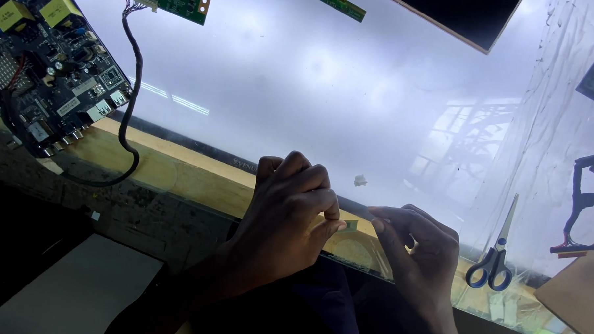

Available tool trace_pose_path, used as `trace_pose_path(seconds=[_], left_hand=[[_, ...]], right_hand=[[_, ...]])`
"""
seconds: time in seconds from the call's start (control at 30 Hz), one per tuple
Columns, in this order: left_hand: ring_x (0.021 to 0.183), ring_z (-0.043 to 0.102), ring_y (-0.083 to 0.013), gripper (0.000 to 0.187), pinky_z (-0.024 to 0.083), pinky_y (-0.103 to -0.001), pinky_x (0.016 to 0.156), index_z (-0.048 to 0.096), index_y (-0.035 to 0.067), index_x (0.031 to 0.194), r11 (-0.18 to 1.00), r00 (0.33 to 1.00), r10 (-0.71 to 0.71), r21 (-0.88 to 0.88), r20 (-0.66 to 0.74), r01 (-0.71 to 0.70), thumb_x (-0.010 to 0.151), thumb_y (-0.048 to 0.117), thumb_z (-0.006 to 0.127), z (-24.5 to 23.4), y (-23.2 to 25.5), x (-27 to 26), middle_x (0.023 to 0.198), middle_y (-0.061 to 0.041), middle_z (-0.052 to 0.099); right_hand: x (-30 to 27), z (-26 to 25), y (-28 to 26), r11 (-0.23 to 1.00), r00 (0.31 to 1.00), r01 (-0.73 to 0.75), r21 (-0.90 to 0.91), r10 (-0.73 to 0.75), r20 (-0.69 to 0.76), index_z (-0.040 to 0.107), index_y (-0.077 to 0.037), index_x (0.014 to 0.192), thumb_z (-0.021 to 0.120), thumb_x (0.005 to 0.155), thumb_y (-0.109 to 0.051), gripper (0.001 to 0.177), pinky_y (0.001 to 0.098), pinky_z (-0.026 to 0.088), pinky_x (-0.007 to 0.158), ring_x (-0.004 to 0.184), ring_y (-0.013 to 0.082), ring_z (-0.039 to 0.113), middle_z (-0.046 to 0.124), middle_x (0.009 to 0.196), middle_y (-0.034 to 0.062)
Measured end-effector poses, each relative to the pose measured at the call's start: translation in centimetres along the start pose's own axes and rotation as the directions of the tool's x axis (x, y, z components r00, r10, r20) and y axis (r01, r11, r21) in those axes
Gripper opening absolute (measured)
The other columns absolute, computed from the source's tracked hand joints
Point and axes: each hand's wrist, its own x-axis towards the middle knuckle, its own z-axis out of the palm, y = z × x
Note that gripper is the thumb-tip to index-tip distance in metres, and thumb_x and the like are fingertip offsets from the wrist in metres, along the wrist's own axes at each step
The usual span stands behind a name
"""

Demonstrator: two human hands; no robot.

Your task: Repairing a flat-panel display by applying tape to a ribbon cable using scissors

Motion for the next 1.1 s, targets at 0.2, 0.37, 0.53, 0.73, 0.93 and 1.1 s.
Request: trace_pose_path(seconds=[0.2,0.37,0.53,0.73,0.93,1.1], left_hand=[[0.083,0.045,-0.0196,0.025,0.026,-0.038,0.075,0.062,0.013,0.069,1.0,1.0,0.008,0.027,0.025,-0.009,0.068,0.016,0.086,1.4,-0.9,1.5,0.075,0.004,0.048],[0.085,0.044,-0.0213,0.024,0.026,-0.039,0.074,0.06,0.014,0.071,0.998,0.998,0.041,0.042,0.052,-0.044,0.071,0.017,0.085,1.5,-0.7,2.1,0.076,0.004,0.049],[0.085,0.044,-0.02,0.026,0.026,-0.039,0.074,0.06,0.014,0.069,0.999,0.997,0.041,0.032,0.063,-0.043,0.07,0.02,0.086,1.4,-0.7,2.1,0.076,0.005,0.05],[0.086,0.046,-0.0196,0.023,0.027,-0.039,0.077,0.065,0.017,0.077,1.0,0.999,0.02,-0.023,0.048,-0.019,0.073,0.025,0.086,0.8,-1.1,1.8,0.079,0.005,0.05],[0.086,0.047,-0.0187,0.017,0.027,-0.037,0.076,0.064,0.018,0.077,1.0,0.999,-0.024,-0.001,-0.026,0.024,0.077,0.022,0.08,0.5,-1.9,1.5,0.077,0.005,0.051],[0.083,0.047,-0.0174,0.012,0.026,-0.038,0.075,0.066,0.019,0.074,1.0,0.999,-0.031,-0.002,-0.043,0.031,0.08,0.019,0.076,1.1,-2.3,1.4,0.075,0.005,0.048]], right_hand=[[0.4,0.0,0.0,0.994,0.993,-0.112,0.015,0.112,-0.027,0.076,-0.005,0.094,0.076,0.079,-0.012,0.017,0.0198,0.046,0.054,0.056,0.0072,0.056,0.073,0.075,0.0039],[1.4,-0.5,-0.4,0.997,0.996,-0.077,0.027,0.076,0.053,0.077,-0.008,0.093,0.077,0.08,-0.013,0.014,0.0196,0.036,0.051,0.051,0.0055,0.042,0.063,0.063,-0.0009],[1.7,-0.5,-0.9,0.996,0.995,-0.058,0.064,0.052,0.087,0.076,-0.007,0.083,0.074,0.082,-0.007,0.002,0.0179,0.037,0.049,0.051,0.0045,0.047,0.069,0.068,0.0006],[1.7,-0.6,-0.5,0.994,0.991,-0.077,0.083,0.067,0.116,0.074,-0.006,0.08,0.072,0.083,-0.012,0.007,0.0177,0.04,0.051,0.054,0.0049,0.052,0.073,0.069,0.0018],[2.0,-0.3,-0.6,0.983,0.982,-0.18,0.039,0.177,0.069,0.074,-0.006,0.078,0.074,0.083,-0.011,0.007,0.0195,0.028,0.046,0.048,0.0031,0.036,0.061,0.055,-0.0022],[2.1,0.1,-0.5,0.988,0.988,-0.146,0.039,0.144,0.051,0.074,-0.006,0.08,0.072,0.084,-0.01,0.006,0.0187,0.034,0.05,0.052,0.003,0.044,0.064,0.06,-0.0014]])
